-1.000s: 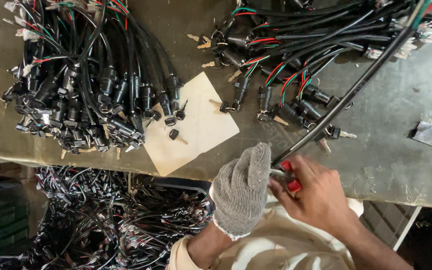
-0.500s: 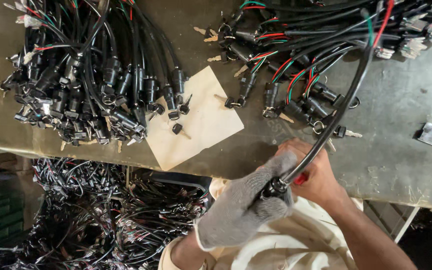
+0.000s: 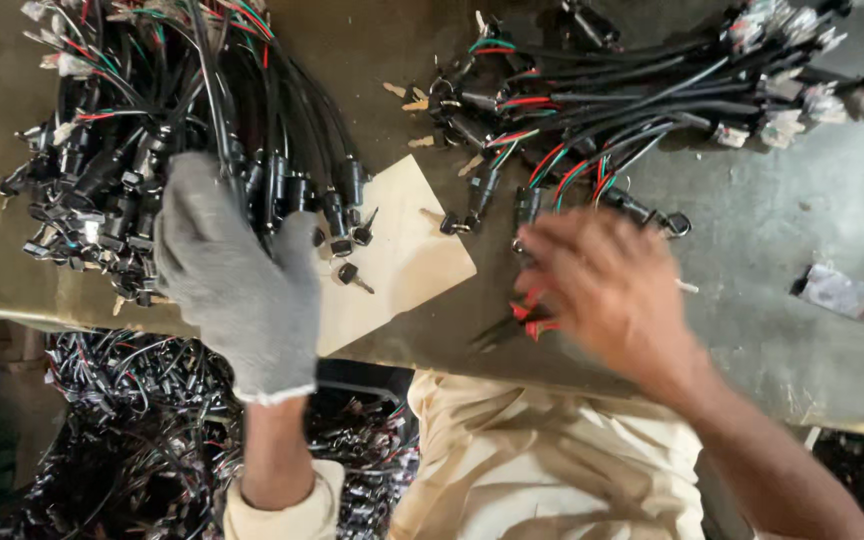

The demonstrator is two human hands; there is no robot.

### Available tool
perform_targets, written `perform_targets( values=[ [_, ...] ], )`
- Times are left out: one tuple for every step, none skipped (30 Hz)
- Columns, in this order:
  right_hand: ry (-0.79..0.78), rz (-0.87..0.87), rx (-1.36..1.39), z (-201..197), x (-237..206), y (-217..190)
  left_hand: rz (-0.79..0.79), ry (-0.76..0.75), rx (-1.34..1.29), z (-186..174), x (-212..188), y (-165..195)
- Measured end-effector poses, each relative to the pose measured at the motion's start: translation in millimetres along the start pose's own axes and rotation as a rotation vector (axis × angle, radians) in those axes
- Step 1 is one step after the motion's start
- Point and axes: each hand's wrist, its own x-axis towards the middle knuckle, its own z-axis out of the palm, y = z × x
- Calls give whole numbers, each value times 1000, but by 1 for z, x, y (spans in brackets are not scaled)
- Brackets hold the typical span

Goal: The person picks up a black wire harness with an ignition switch connector from a workbench covered in similar harnesses, holds the cable end, and uses red-handled pliers to strip insulation from the wire ends, exposing colored inner conductors, then sets the harness back on the table and repeats the process on other harnesses.

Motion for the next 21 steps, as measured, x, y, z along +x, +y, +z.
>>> perform_targets(
  values=[
    [14, 11, -103, -3, 12, 15, -40, -114, -170, 5, -6, 5],
    [-5, -8, -225, -6, 25, 33, -67, -238, -342, 9, -16, 14],
    [-38, -18, -344, -9, 34, 48, 101, -230, -461, 13, -26, 27],
    [-38, -10, -296, -8, 42, 59, 264, -212, -579, 18, -36, 41],
    [-24, -11, -254, -5, 52, 68, 265, -304, -716, 23, -42, 54],
    [-15, -13, -211, -6, 57, 73, 266, -400, -856, 26, -47, 66],
    [-11, -55, -214, -10, 58, 75, 255, -387, -872, 28, -51, 75],
    [-5, -96, -217, -14, 57, 74, 246, -373, -889, 29, -52, 82],
    [0, -133, -220, -20, 55, 71, 241, -362, -906, 28, -50, 88],
    [41, -124, -163, -29, 50, 66, 230, -351, -1009, 27, -46, 91],
    [82, -120, -104, -40, 42, 60, 214, -336, -1110, 24, -41, 94],
    [120, -114, -43, -50, 34, 52, 197, -323, -1210, 21, -36, 96],
    [136, -157, 24, -58, 26, 44, 259, -288, -1363, 17, -31, 99],
    [158, -202, 89, -64, 19, 36, 326, -244, -1512, 13, -26, 102],
    [182, -247, 154, -70, 14, 31, 400, -197, -1659, 10, -23, 105],
    [292, -201, 91, -71, 10, 24, 416, -396, -1604, 5, -25, 110],
    [402, -148, 25, -68, 7, 17, 439, -596, -1538, 1, -29, 116],
    [510, -96, -43, -65, 3, 11, 464, -790, -1462, -3, -36, 120],
    [538, 113, 292, -58, -2, 3, 376, -830, -1570, -6, -46, 121],
    [534, 383, 656, -49, -5, -2, 283, -866, -1674, -10, -58, 122],
    [414, 696, 1078, -37, -11, -9, 184, -904, -1775, -12, -70, 122]
  ],
)
